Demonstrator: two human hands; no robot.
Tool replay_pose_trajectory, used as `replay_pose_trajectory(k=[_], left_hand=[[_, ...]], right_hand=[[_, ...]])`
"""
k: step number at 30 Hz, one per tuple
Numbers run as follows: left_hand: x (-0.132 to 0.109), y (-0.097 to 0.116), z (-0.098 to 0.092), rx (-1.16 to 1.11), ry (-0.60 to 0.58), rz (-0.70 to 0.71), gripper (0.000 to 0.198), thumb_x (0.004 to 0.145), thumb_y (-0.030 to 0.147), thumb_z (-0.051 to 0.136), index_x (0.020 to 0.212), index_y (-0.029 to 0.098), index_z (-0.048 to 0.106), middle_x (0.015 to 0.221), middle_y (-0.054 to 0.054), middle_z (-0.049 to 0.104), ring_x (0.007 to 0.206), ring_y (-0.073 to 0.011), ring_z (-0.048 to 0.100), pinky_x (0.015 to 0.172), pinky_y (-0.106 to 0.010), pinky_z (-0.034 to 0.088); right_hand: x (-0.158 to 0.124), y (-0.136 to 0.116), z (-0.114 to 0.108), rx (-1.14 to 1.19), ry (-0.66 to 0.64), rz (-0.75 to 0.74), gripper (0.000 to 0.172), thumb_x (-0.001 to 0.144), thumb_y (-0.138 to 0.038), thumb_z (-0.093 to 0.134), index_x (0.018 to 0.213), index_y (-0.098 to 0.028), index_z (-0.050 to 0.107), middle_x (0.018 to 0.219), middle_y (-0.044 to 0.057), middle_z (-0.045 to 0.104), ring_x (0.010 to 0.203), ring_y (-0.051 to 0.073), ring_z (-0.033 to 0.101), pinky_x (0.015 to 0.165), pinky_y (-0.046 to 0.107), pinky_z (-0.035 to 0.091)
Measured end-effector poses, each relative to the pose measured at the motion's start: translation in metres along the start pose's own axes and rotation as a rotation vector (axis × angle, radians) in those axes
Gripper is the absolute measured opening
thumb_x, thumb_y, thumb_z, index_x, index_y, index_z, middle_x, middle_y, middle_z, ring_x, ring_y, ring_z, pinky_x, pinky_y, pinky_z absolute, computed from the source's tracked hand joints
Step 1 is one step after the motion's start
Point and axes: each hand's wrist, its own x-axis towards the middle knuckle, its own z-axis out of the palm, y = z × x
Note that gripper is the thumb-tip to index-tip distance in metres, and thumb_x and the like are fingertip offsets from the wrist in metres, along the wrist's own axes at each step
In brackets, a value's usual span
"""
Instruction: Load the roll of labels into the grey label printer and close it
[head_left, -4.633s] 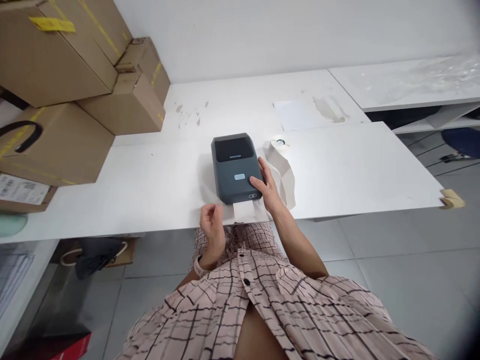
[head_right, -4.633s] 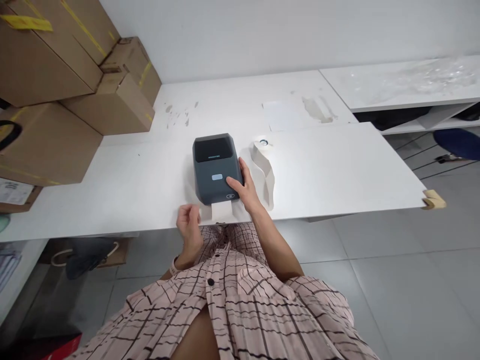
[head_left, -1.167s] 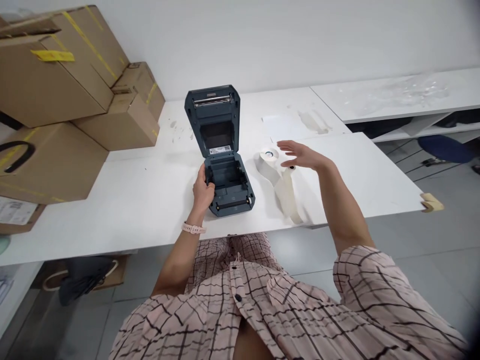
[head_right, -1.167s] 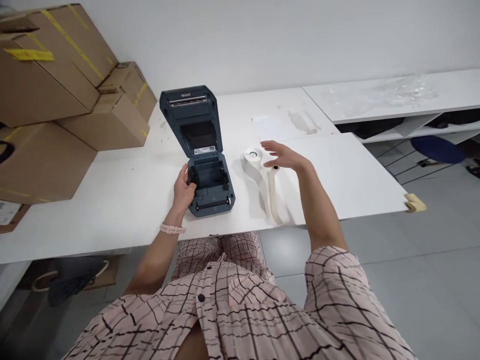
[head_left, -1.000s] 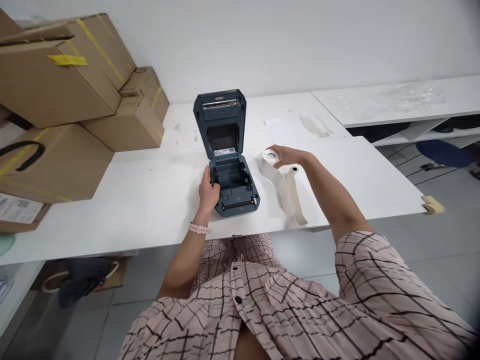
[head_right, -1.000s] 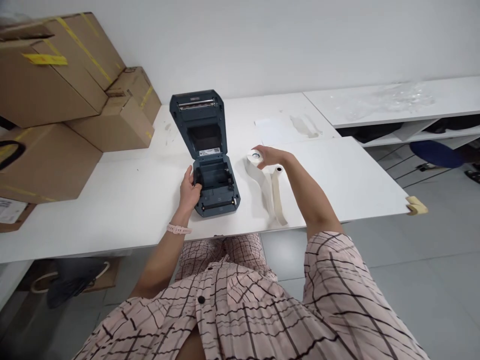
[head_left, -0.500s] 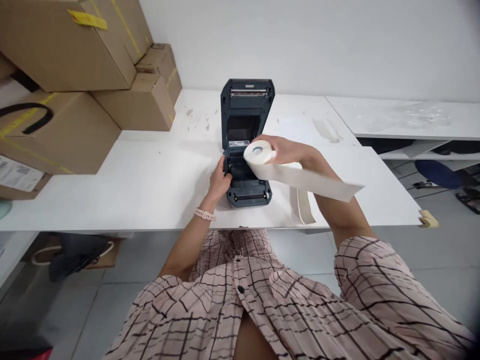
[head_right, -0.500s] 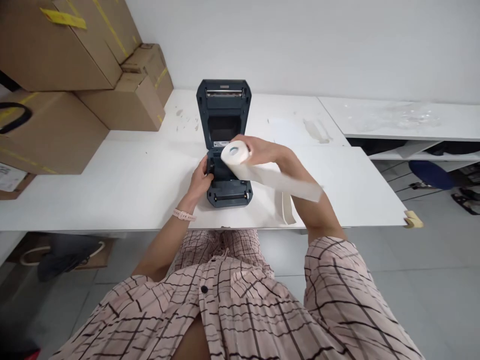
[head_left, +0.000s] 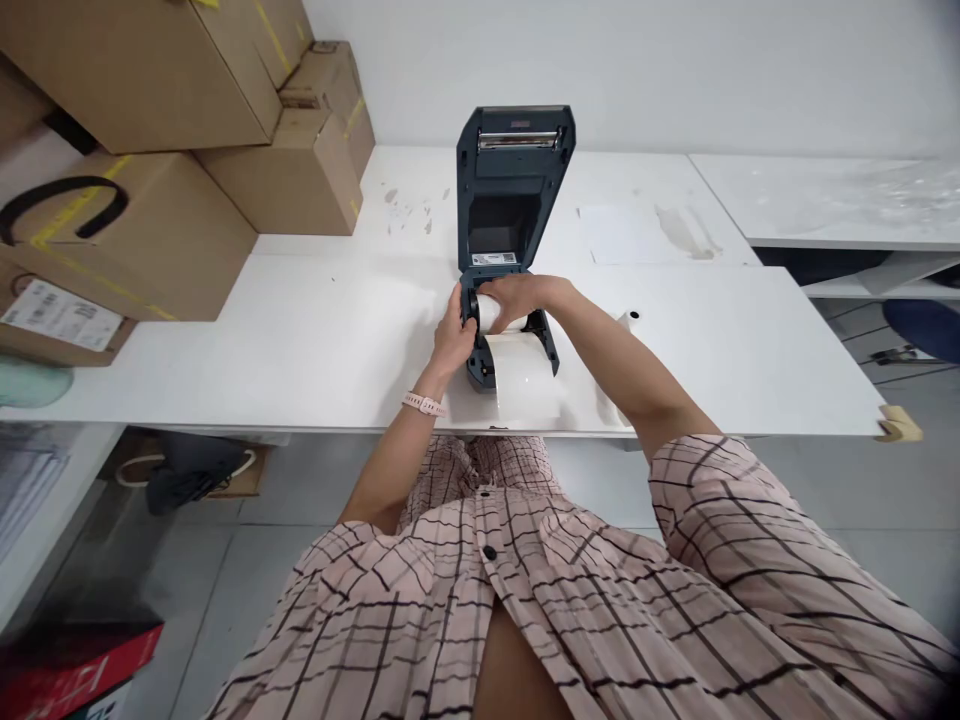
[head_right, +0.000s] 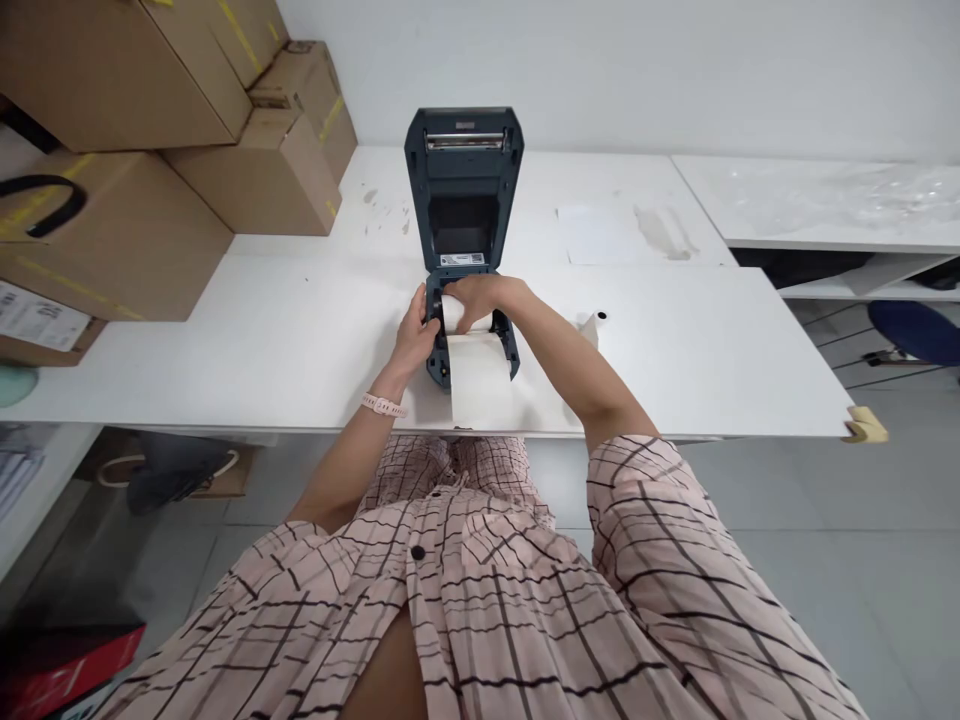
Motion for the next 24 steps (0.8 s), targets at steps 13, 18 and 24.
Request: replay_pose_trajectory(k=[13, 18, 24], left_hand=[[-0.010, 0.007, 0.002, 0.044, 0.039, 0.034, 0.062, 0.096, 0.023, 0.060, 0.155, 0.030, 0.046, 0.169, -0.005, 0.043, 0.158, -0.0267, 0.038, 0.132, -0.047, 0.028], [-0.013, 0.015, 0.003, 0.015, 0.038, 0.015, 0.059, 0.098, 0.028, 0.058, 0.156, 0.029, 0.046, 0.171, -0.004, 0.040, 0.160, -0.0253, 0.034, 0.133, -0.043, 0.027], [-0.065, 0.035, 0.009, -0.017, -0.007, -0.078, 0.069, 0.099, 0.048, 0.062, 0.162, 0.039, 0.035, 0.178, 0.002, 0.024, 0.165, -0.0271, 0.020, 0.133, -0.045, 0.026]], right_hand=[[-0.115, -0.057, 0.137, 0.209, 0.627, -0.084, 0.057, 0.106, -0.056, 0.046, 0.158, -0.033, 0.048, 0.171, 0.004, 0.038, 0.161, 0.030, 0.032, 0.132, 0.059, 0.029], [-0.108, -0.056, 0.136, 0.223, 0.625, -0.096, 0.061, 0.103, -0.060, 0.049, 0.160, -0.038, 0.045, 0.171, 0.001, 0.037, 0.160, 0.030, 0.033, 0.132, 0.059, 0.030], [-0.126, -0.046, 0.126, 0.366, 0.568, -0.180, 0.062, 0.097, -0.062, 0.061, 0.154, -0.038, 0.054, 0.169, 0.000, 0.041, 0.160, 0.033, 0.034, 0.132, 0.061, 0.028]])
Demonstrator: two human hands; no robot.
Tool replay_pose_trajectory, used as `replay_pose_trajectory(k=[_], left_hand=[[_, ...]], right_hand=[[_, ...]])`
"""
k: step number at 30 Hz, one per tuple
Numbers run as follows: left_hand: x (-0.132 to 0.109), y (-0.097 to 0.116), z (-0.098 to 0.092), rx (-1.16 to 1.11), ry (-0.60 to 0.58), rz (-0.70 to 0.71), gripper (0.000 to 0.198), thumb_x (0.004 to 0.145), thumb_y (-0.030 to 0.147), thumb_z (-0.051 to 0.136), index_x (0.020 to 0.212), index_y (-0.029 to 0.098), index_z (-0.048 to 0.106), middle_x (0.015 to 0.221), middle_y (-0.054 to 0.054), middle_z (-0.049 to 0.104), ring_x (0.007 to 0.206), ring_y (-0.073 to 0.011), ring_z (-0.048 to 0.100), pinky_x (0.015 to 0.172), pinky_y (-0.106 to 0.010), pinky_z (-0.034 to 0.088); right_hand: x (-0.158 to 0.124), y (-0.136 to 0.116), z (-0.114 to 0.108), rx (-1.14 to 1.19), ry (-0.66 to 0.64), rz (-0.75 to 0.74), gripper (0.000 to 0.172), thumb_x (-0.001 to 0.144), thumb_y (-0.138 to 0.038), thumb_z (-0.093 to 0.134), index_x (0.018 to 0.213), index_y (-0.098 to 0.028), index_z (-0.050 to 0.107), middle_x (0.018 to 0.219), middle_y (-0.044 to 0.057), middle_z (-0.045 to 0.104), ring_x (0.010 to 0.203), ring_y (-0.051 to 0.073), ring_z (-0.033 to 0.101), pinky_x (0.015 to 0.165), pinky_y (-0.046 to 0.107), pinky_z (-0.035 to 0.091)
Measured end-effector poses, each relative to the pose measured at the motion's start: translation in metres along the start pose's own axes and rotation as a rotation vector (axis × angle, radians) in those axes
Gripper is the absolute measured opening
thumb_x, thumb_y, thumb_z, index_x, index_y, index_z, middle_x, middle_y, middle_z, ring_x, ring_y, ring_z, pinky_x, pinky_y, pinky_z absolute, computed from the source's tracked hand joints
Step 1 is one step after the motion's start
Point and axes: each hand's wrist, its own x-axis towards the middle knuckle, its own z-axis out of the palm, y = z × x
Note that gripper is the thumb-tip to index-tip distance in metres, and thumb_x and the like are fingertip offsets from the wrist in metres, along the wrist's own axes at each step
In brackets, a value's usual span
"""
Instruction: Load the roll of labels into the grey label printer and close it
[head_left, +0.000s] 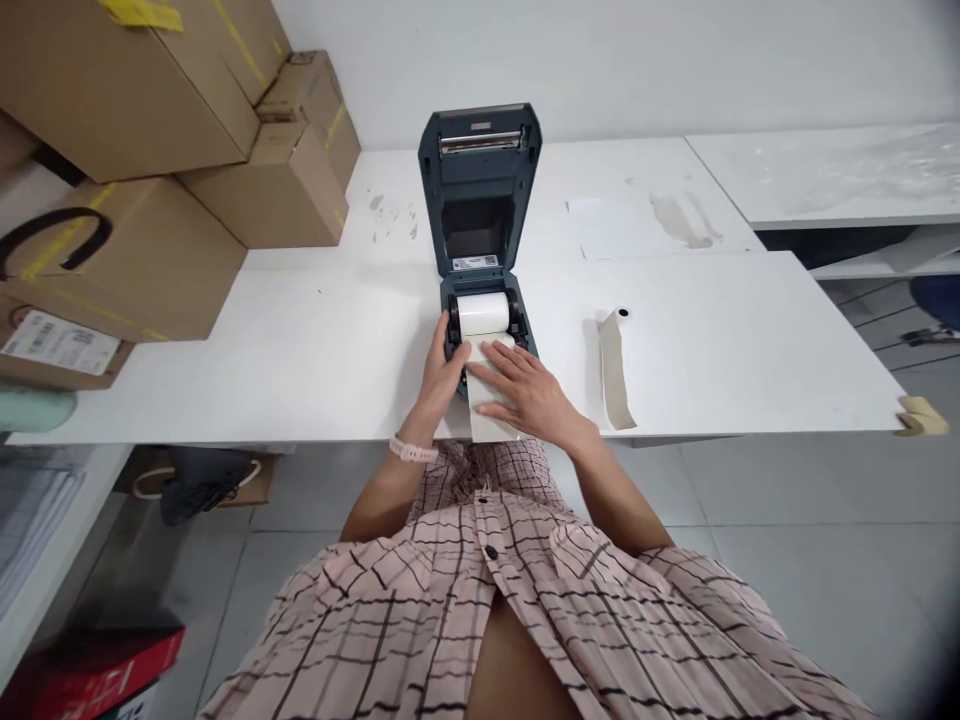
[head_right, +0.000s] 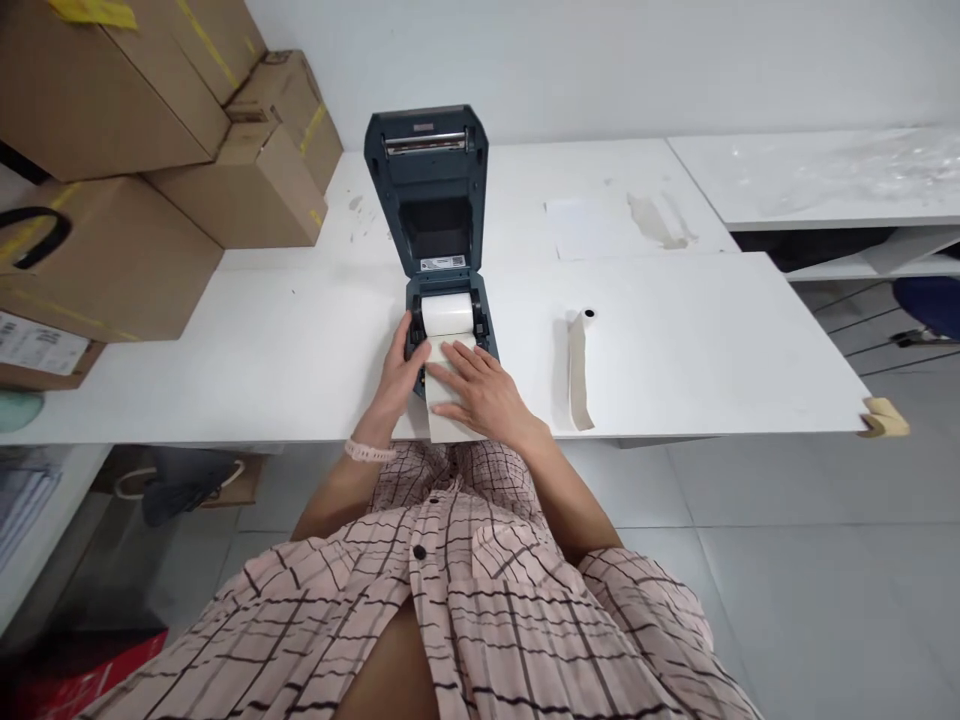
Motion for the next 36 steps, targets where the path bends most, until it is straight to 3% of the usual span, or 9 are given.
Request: replay_pose_trajectory(k=[4, 9, 12, 14, 17, 21, 26, 31, 36], left_hand=[[-0.037, -0.001, 0.001, -0.007, -0.027, -0.047, 0.083, 0.094, 0.055, 0.067, 0.165, 0.044, 0.026, 0.179, 0.003, 0.016, 0.166, -0.0308, 0.015, 0.131, -0.047, 0.034], [-0.044, -0.006, -0.002, 0.013, -0.068, -0.013, 0.088, 0.092, 0.060, 0.067, 0.165, 0.045, 0.022, 0.180, 0.004, 0.011, 0.166, -0.0313, 0.013, 0.131, -0.045, 0.035], [-0.043, -0.008, -0.003, 0.010, -0.078, -0.006, 0.094, 0.091, 0.060, 0.069, 0.167, 0.043, 0.017, 0.180, 0.003, 0.010, 0.166, -0.0312, 0.017, 0.130, -0.042, 0.037], [-0.043, -0.010, -0.003, 0.006, -0.078, -0.024, 0.099, 0.090, 0.061, 0.069, 0.168, 0.041, 0.012, 0.180, 0.000, 0.011, 0.165, -0.0311, 0.020, 0.129, -0.042, 0.038], [-0.044, -0.015, -0.004, 0.006, -0.082, -0.063, 0.107, 0.088, 0.063, 0.070, 0.169, 0.040, 0.005, 0.180, -0.002, 0.010, 0.165, -0.0310, 0.021, 0.129, -0.043, 0.038], [-0.042, -0.021, -0.010, -0.025, -0.069, -0.101, 0.117, 0.083, 0.072, 0.069, 0.168, 0.042, -0.006, 0.181, -0.002, -0.003, 0.166, -0.0319, 0.012, 0.126, -0.041, 0.041], [-0.033, -0.017, -0.019, -0.188, 0.047, -0.115, 0.094, 0.094, 0.079, 0.041, 0.169, 0.041, -0.001, 0.181, -0.004, 0.005, 0.164, -0.0294, 0.023, 0.125, -0.045, 0.040], [-0.027, -0.001, -0.008, -0.125, 0.024, -0.125, 0.092, 0.094, 0.073, 0.051, 0.169, 0.037, 0.013, 0.179, -0.002, 0.019, 0.164, -0.0284, 0.022, 0.128, -0.042, 0.038], [-0.032, 0.003, -0.004, -0.118, -0.024, -0.128, 0.095, 0.094, 0.071, 0.055, 0.170, 0.031, 0.013, 0.175, -0.006, 0.031, 0.159, -0.0335, 0.035, 0.123, -0.041, 0.046]], right_hand=[[0.015, 0.009, -0.072, 0.252, 0.054, -0.027, 0.057, 0.096, -0.069, 0.059, 0.142, -0.037, 0.066, 0.152, -0.001, 0.064, 0.146, 0.033, 0.055, 0.125, 0.056, 0.042], [0.129, 0.060, -0.150, 0.280, 0.615, 0.059, 0.066, 0.099, -0.077, 0.042, 0.154, -0.040, 0.048, 0.165, -0.007, 0.046, 0.163, 0.033, 0.024, 0.131, 0.053, 0.029], [0.202, 0.085, -0.163, 0.488, 0.521, 0.159, 0.060, 0.106, -0.067, 0.032, 0.152, -0.031, 0.047, 0.161, -0.003, 0.049, 0.158, 0.030, 0.037, 0.128, 0.052, 0.034], [0.222, 0.085, -0.161, 0.572, 0.436, 0.179, 0.059, 0.109, -0.061, 0.021, 0.144, -0.026, 0.054, 0.149, 0.001, 0.061, 0.149, 0.030, 0.050, 0.125, 0.053, 0.040], [0.198, 0.062, -0.146, 0.508, 0.513, 0.107, 0.053, 0.109, -0.054, 0.024, 0.131, -0.025, 0.063, 0.135, 0.000, 0.069, 0.137, 0.027, 0.060, 0.124, 0.048, 0.043], [0.112, 0.025, -0.106, 0.358, 0.595, -0.011, 0.051, 0.110, -0.045, 0.021, 0.136, -0.025, 0.060, 0.141, -0.001, 0.065, 0.139, 0.023, 0.056, 0.125, 0.041, 0.040], [0.032, 0.011, -0.040, 0.265, 0.519, 0.192, 0.053, 0.103, -0.069, 0.032, 0.131, -0.038, 0.065, 0.150, 0.001, 0.060, 0.150, 0.027, 0.044, 0.129, 0.050, 0.034], [0.014, 0.030, -0.003, 0.556, 0.389, 0.369, 0.095, 0.091, -0.079, 0.052, 0.168, -0.039, 0.013, 0.179, 0.000, 0.015, 0.165, 0.031, 0.018, 0.129, 0.056, 0.031], [0.016, 0.044, 0.008, 0.899, 0.300, 0.409, 0.121, 0.080, -0.075, 0.069, 0.170, -0.034, -0.002, 0.178, 0.007, 0.022, 0.160, 0.033, 0.031, 0.128, 0.057, 0.035]])
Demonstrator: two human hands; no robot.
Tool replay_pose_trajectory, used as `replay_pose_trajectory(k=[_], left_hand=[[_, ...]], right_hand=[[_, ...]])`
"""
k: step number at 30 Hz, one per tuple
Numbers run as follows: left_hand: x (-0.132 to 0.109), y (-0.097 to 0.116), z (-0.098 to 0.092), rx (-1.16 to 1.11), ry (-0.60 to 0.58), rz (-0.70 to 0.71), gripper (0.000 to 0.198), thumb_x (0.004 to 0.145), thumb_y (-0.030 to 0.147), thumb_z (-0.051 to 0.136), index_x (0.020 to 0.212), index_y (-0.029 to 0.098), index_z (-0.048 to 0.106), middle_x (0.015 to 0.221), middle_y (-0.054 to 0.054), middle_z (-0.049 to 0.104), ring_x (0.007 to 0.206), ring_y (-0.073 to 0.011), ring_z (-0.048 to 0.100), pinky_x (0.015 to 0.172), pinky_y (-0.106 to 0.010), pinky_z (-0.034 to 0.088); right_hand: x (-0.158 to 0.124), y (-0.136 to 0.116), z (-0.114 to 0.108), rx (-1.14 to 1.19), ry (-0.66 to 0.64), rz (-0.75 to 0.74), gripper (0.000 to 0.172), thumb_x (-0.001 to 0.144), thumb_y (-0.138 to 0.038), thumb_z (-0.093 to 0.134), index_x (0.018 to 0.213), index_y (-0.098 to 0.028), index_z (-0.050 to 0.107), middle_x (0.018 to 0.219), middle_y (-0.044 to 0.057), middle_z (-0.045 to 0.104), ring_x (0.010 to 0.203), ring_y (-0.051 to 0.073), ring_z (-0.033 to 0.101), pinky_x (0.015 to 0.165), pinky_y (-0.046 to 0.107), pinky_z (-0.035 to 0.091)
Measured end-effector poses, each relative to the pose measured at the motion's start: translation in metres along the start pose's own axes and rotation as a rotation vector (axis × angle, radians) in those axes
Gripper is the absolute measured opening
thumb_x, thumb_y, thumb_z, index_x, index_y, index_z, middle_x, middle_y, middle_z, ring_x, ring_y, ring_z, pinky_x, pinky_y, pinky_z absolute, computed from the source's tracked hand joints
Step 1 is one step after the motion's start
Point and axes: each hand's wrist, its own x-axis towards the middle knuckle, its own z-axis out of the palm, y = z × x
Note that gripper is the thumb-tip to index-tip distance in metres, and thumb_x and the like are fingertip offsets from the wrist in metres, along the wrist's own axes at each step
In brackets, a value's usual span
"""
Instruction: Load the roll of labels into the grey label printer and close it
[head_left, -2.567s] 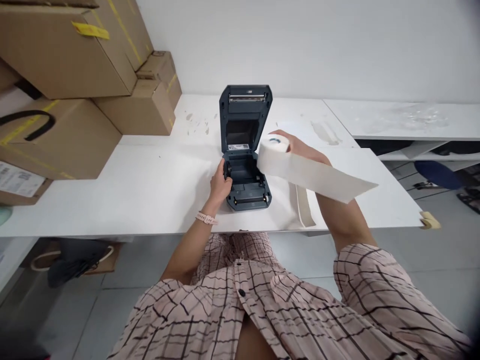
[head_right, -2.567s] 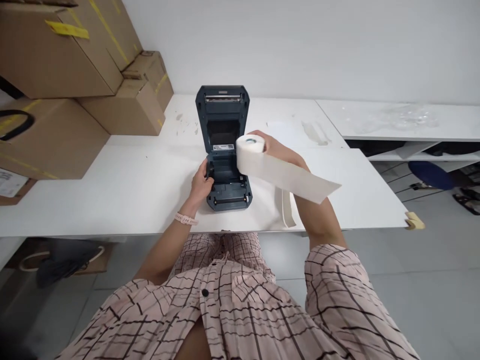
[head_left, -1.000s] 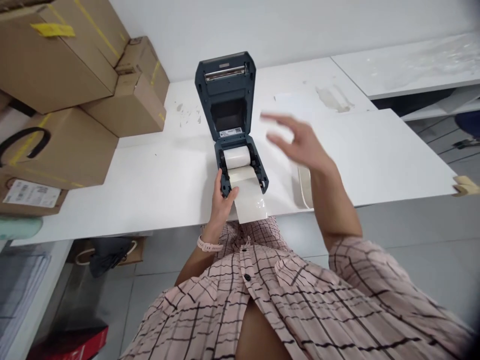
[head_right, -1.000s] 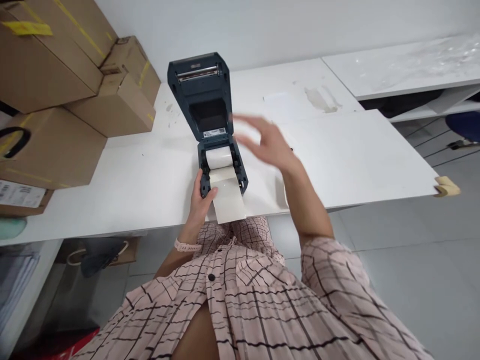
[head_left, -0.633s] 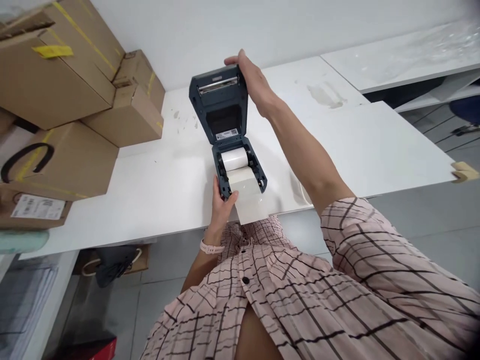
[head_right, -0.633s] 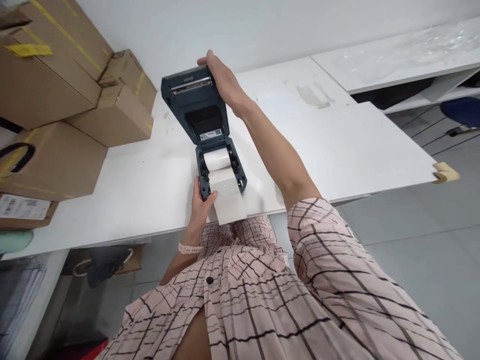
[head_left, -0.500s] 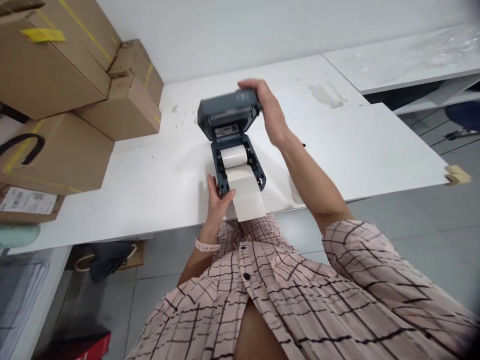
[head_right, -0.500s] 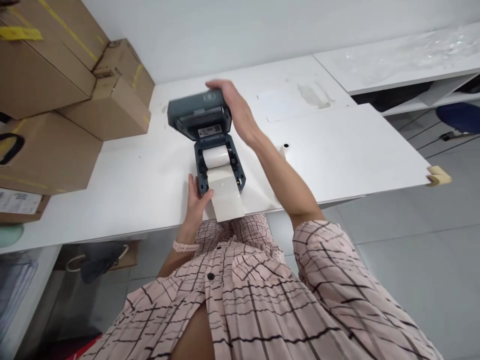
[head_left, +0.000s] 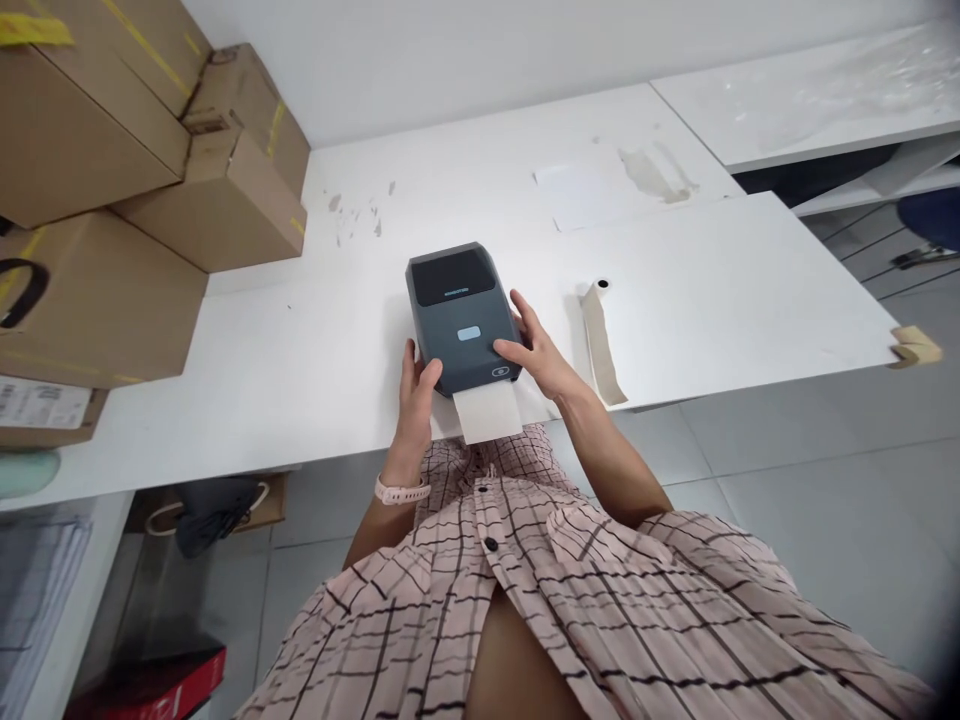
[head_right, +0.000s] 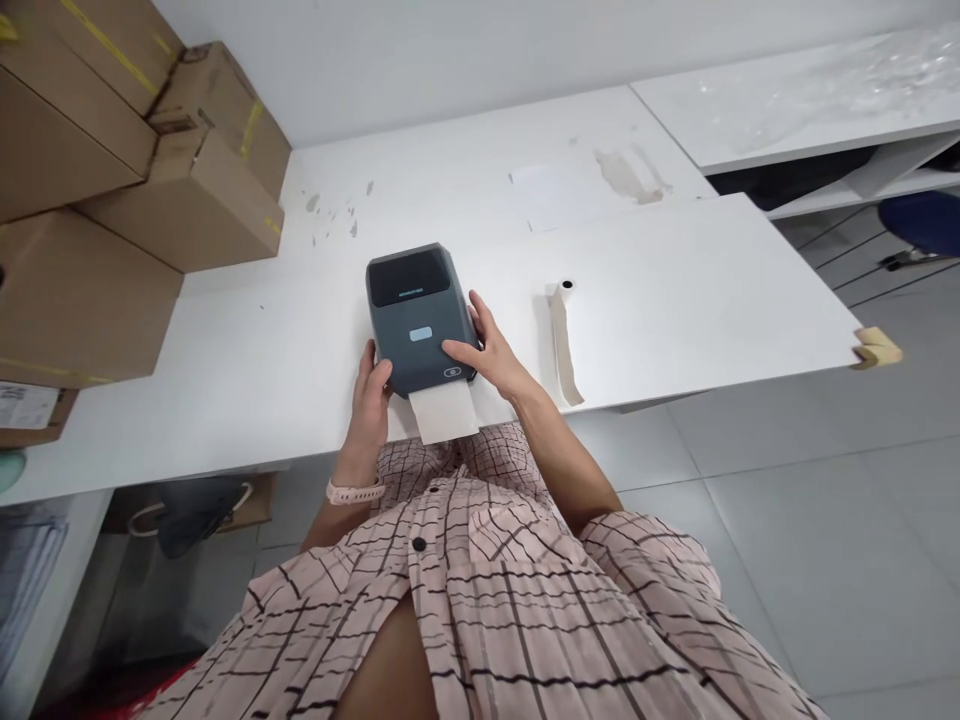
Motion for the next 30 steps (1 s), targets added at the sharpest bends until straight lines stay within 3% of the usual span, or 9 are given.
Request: replay_pose_trajectory(k=[6, 11, 14, 16, 18, 20, 22, 25, 30], left_hand=[[-0.004, -0.018, 0.007, 0.000, 0.120, 0.109, 0.092, 0.092, 0.070, 0.060, 0.166, 0.029, 0.025, 0.169, -0.014, 0.041, 0.154, -0.0362, 0.044, 0.120, -0.049, 0.048], [0.004, -0.025, 0.011, 0.013, 0.155, 0.278, 0.085, 0.090, 0.076, 0.057, 0.158, 0.029, 0.040, 0.164, -0.013, 0.047, 0.150, -0.0361, 0.047, 0.119, -0.051, 0.048], [-0.009, -0.026, 0.004, 0.053, 0.125, 0.210, 0.083, 0.091, 0.074, 0.057, 0.159, 0.030, 0.037, 0.164, -0.014, 0.046, 0.148, -0.0337, 0.050, 0.114, -0.047, 0.050], [-0.029, -0.031, -0.001, 0.106, 0.190, 0.153, 0.078, 0.094, 0.072, 0.054, 0.157, 0.030, 0.037, 0.162, -0.015, 0.046, 0.139, -0.0291, 0.056, 0.105, -0.041, 0.055], [-0.052, -0.037, -0.001, 0.136, 0.272, 0.083, 0.069, 0.095, 0.071, 0.053, 0.147, 0.025, 0.047, 0.138, -0.015, 0.063, 0.110, -0.0225, 0.068, 0.083, -0.034, 0.058], [-0.067, -0.040, 0.002, 0.112, 0.169, -0.041, 0.059, 0.092, 0.071, 0.058, 0.121, 0.020, 0.062, 0.095, -0.007, 0.071, 0.075, -0.0164, 0.066, 0.062, -0.028, 0.051], [-0.070, -0.036, 0.010, 0.035, -0.034, -0.185, 0.054, 0.086, 0.070, 0.067, 0.101, 0.018, 0.066, 0.074, -0.002, 0.065, 0.059, -0.0134, 0.059, 0.051, -0.026, 0.043], [-0.059, -0.027, 0.021, -0.131, -0.166, -0.295, 0.053, 0.075, 0.065, 0.080, 0.091, 0.015, 0.070, 0.072, -0.004, 0.068, 0.056, -0.0129, 0.056, 0.047, -0.026, 0.038], [-0.048, -0.029, 0.029, -0.258, -0.133, -0.269, 0.050, 0.067, 0.058, 0.087, 0.086, 0.013, 0.075, 0.073, -0.005, 0.072, 0.060, -0.0130, 0.057, 0.053, -0.027, 0.044]], right_hand=[[-0.006, 0.008, 0.007, 0.168, 0.101, -0.014, 0.113, 0.075, -0.063, 0.083, 0.167, -0.039, 0.023, 0.174, 0.002, 0.032, 0.160, 0.035, 0.031, 0.131, 0.061, 0.028], [-0.007, 0.009, 0.012, 0.207, 0.155, -0.074, 0.106, 0.074, -0.062, 0.084, 0.163, -0.036, 0.033, 0.170, 0.004, 0.040, 0.157, 0.034, 0.036, 0.132, 0.058, 0.029], [-0.007, 0.009, 0.014, 0.226, 0.167, -0.067, 0.101, 0.075, -0.058, 0.084, 0.161, -0.033, 0.037, 0.170, 0.005, 0.040, 0.158, 0.031, 0.037, 0.132, 0.054, 0.031], [-0.007, 0.011, 0.017, 0.233, 0.186, -0.065, 0.098, 0.076, -0.058, 0.082, 0.160, -0.032, 0.038, 0.170, 0.005, 0.039, 0.158, 0.031, 0.036, 0.131, 0.053, 0.032], [-0.006, 0.013, 0.020, 0.249, 0.207, -0.068, 0.098, 0.076, -0.058, 0.081, 0.160, -0.032, 0.038, 0.171, 0.006, 0.038, 0.158, 0.031, 0.036, 0.130, 0.052, 0.033], [-0.005, 0.015, 0.023, 0.267, 0.223, -0.074, 0.101, 0.074, -0.060, 0.079, 0.160, -0.030, 0.037, 0.171, 0.007, 0.038, 0.156, 0.032, 0.039, 0.130, 0.052, 0.034], [-0.003, 0.017, 0.024, 0.274, 0.235, -0.082, 0.104, 0.072, -0.061, 0.079, 0.160, -0.027, 0.035, 0.171, 0.009, 0.038, 0.155, 0.032, 0.041, 0.129, 0.052, 0.034], [-0.001, 0.019, 0.024, 0.264, 0.247, -0.082, 0.104, 0.071, -0.060, 0.080, 0.159, -0.025, 0.037, 0.169, 0.011, 0.040, 0.153, 0.032, 0.043, 0.129, 0.052, 0.034], [-0.001, 0.021, 0.023, 0.236, 0.231, -0.083, 0.101, 0.073, -0.059, 0.078, 0.159, -0.025, 0.036, 0.169, 0.013, 0.040, 0.154, 0.032, 0.043, 0.128, 0.053, 0.035]])
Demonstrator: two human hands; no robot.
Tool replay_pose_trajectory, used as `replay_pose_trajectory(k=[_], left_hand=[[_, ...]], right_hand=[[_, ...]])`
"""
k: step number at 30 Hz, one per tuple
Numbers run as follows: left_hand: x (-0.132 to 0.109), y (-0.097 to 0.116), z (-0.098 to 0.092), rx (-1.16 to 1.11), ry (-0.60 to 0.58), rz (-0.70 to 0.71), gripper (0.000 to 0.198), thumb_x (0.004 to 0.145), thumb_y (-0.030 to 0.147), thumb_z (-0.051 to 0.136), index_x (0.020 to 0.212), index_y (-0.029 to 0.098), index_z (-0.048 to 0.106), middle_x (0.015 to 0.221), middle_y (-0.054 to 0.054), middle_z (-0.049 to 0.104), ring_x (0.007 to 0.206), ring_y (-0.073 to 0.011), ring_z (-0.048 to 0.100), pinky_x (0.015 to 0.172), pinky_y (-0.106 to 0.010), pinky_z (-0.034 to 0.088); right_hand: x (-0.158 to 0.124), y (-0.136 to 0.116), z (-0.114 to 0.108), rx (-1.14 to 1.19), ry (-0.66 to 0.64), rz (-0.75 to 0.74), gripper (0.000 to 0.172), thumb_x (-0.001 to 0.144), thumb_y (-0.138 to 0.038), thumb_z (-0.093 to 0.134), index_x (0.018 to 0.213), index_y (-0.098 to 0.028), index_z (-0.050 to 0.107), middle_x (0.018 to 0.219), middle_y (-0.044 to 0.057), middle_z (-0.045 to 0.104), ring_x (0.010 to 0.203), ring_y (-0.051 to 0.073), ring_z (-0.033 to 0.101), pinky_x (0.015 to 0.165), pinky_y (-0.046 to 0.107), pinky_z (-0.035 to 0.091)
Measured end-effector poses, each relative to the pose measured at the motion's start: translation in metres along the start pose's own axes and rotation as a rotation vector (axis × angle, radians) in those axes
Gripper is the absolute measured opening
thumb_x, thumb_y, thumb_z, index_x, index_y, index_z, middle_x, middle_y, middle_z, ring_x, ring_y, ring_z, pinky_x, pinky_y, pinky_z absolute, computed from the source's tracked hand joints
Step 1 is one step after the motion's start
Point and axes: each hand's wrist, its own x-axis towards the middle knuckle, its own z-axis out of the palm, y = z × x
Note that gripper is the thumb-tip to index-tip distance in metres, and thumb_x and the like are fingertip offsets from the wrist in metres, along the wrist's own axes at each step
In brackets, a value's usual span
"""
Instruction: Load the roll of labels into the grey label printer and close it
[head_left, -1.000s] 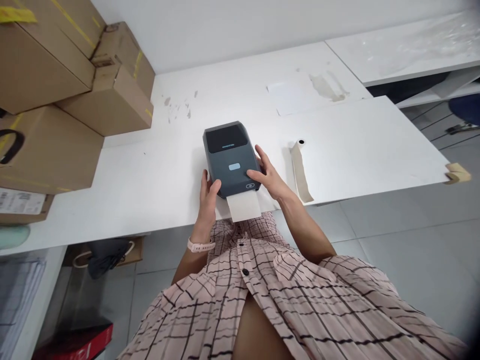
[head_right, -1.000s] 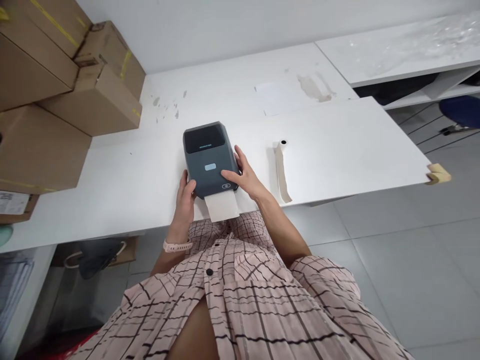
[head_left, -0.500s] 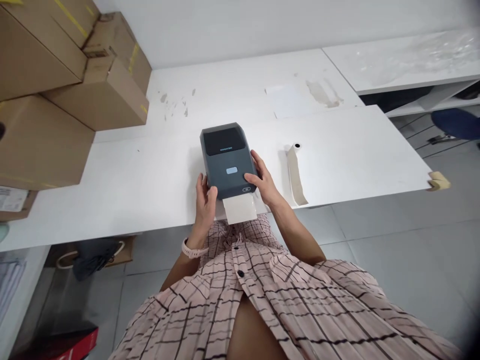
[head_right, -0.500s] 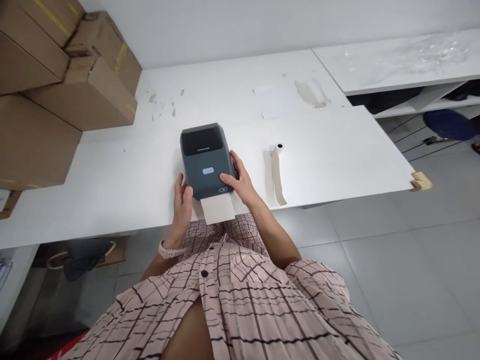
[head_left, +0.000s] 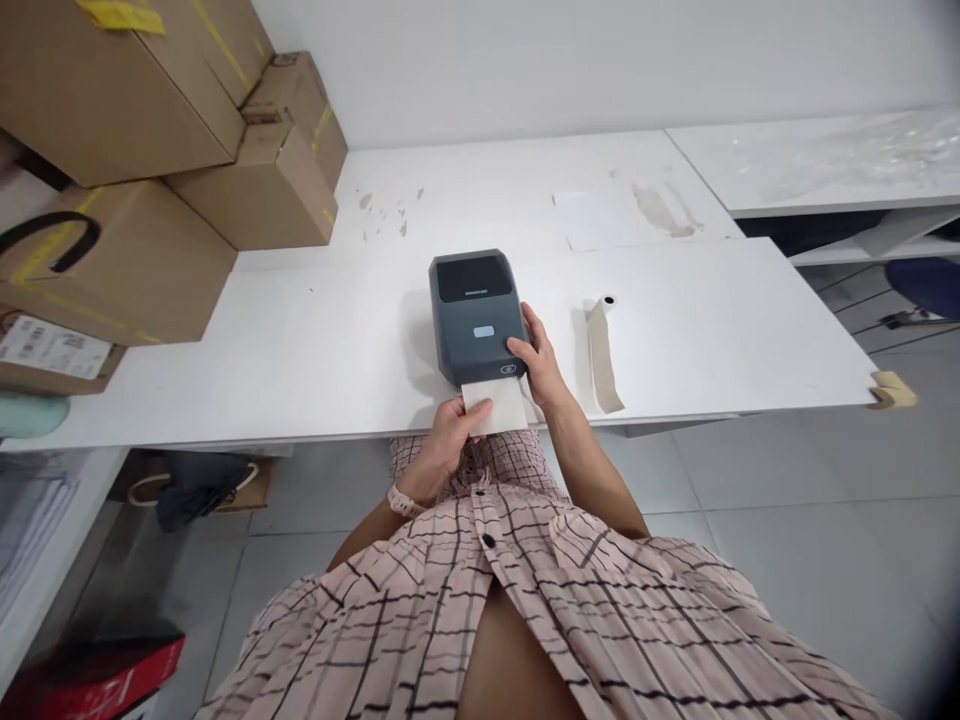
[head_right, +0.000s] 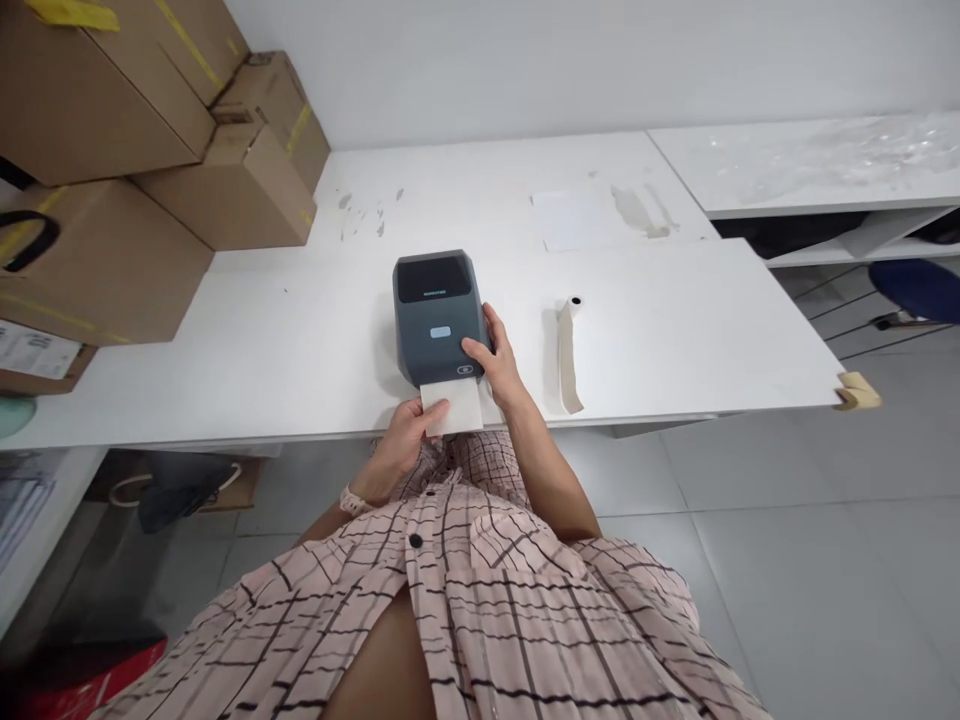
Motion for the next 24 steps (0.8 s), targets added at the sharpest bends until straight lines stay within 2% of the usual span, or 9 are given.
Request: replay_pose_trajectory(k=[3, 5, 7, 9, 11, 14, 16, 19, 24], left_hand=[[0.003, -0.008, -0.006, 0.059, 0.007, 0.026, 0.053, 0.067, 0.061, 0.087, 0.085, 0.012, 0.075, 0.071, -0.004, 0.071, 0.059, -0.0114, 0.055, 0.054, -0.026, 0.044], [0.005, -0.010, -0.015, 0.136, -0.036, 0.041, 0.054, 0.070, 0.063, 0.085, 0.087, 0.013, 0.075, 0.073, -0.004, 0.070, 0.061, -0.0123, 0.056, 0.055, -0.026, 0.045], [0.005, -0.006, -0.027, 0.209, -0.085, 0.057, 0.051, 0.075, 0.063, 0.081, 0.090, 0.014, 0.074, 0.075, -0.003, 0.070, 0.064, -0.0133, 0.058, 0.056, -0.026, 0.047], [0.003, 0.001, -0.040, 0.271, -0.084, 0.073, 0.047, 0.080, 0.062, 0.076, 0.089, 0.016, 0.072, 0.075, -0.002, 0.068, 0.065, -0.0139, 0.060, 0.059, -0.026, 0.049], [0.001, 0.010, -0.049, 0.314, 0.019, 0.117, 0.044, 0.084, 0.062, 0.072, 0.088, 0.018, 0.070, 0.076, -0.002, 0.069, 0.067, -0.0146, 0.062, 0.061, -0.027, 0.051], [0.001, 0.024, -0.051, 0.338, 0.301, 0.308, 0.043, 0.090, 0.060, 0.066, 0.102, 0.020, 0.071, 0.100, -0.008, 0.076, 0.091, -0.0202, 0.070, 0.076, -0.031, 0.057], [0.006, 0.031, -0.043, 0.328, 0.390, 0.457, 0.046, 0.094, 0.058, 0.061, 0.121, 0.022, 0.069, 0.129, -0.012, 0.073, 0.120, -0.0247, 0.068, 0.095, -0.036, 0.057], [0.015, 0.037, -0.025, 0.295, 0.317, 0.535, 0.058, 0.097, 0.058, 0.058, 0.146, 0.025, 0.057, 0.159, -0.012, 0.055, 0.146, -0.0286, 0.053, 0.115, -0.041, 0.049], [0.020, 0.033, -0.011, 0.240, 0.284, 0.529, 0.069, 0.096, 0.058, 0.060, 0.157, 0.027, 0.046, 0.171, -0.009, 0.040, 0.157, -0.0294, 0.039, 0.125, -0.041, 0.041]], right_hand=[[-0.006, -0.008, -0.001, -0.146, 0.020, -0.059, 0.095, 0.081, -0.062, 0.071, 0.160, -0.023, 0.034, 0.169, 0.016, 0.040, 0.153, 0.034, 0.044, 0.126, 0.057, 0.036], [-0.013, -0.021, 0.000, -0.382, 0.073, -0.230, 0.087, 0.089, -0.057, 0.066, 0.162, -0.026, 0.029, 0.168, 0.014, 0.042, 0.155, 0.032, 0.041, 0.126, 0.060, 0.033], [-0.021, -0.037, 0.002, -0.671, 0.104, -0.474, 0.077, 0.098, -0.046, 0.059, 0.164, -0.030, 0.024, 0.159, 0.011, 0.055, 0.154, 0.030, 0.042, 0.128, 0.062, 0.027], [-0.027, -0.050, 0.007, -0.911, 0.037, -0.680, 0.074, 0.102, -0.036, 0.054, 0.166, -0.030, 0.018, 0.139, 0.008, 0.071, 0.147, 0.028, 0.050, 0.129, 0.062, 0.024], [-0.032, -0.056, 0.013, -1.057, -0.062, -0.786, 0.075, 0.103, -0.032, 0.054, 0.167, -0.028, 0.014, 0.125, 0.005, 0.078, 0.139, 0.027, 0.057, 0.128, 0.058, 0.025], [-0.037, -0.054, 0.023, -1.172, -0.081, -0.826, 0.071, 0.104, -0.032, 0.053, 0.165, -0.022, 0.018, 0.125, 0.006, 0.078, 0.128, 0.026, 0.064, 0.126, 0.053, 0.027], [-0.041, -0.050, 0.028, -1.218, -0.057, -0.822, 0.061, 0.106, -0.031, 0.050, 0.161, -0.018, 0.028, 0.128, 0.009, 0.076, 0.125, 0.026, 0.065, 0.125, 0.051, 0.027], [-0.046, -0.047, 0.035, -1.199, -0.075, -0.754, 0.050, 0.106, -0.031, 0.046, 0.154, -0.018, 0.040, 0.130, 0.010, 0.074, 0.128, 0.028, 0.063, 0.126, 0.054, 0.024], [-0.047, -0.052, 0.042, -1.025, -0.153, -0.580, 0.041, 0.101, -0.035, 0.050, 0.141, -0.028, 0.057, 0.132, 0.011, 0.071, 0.137, 0.035, 0.056, 0.129, 0.060, 0.021]])
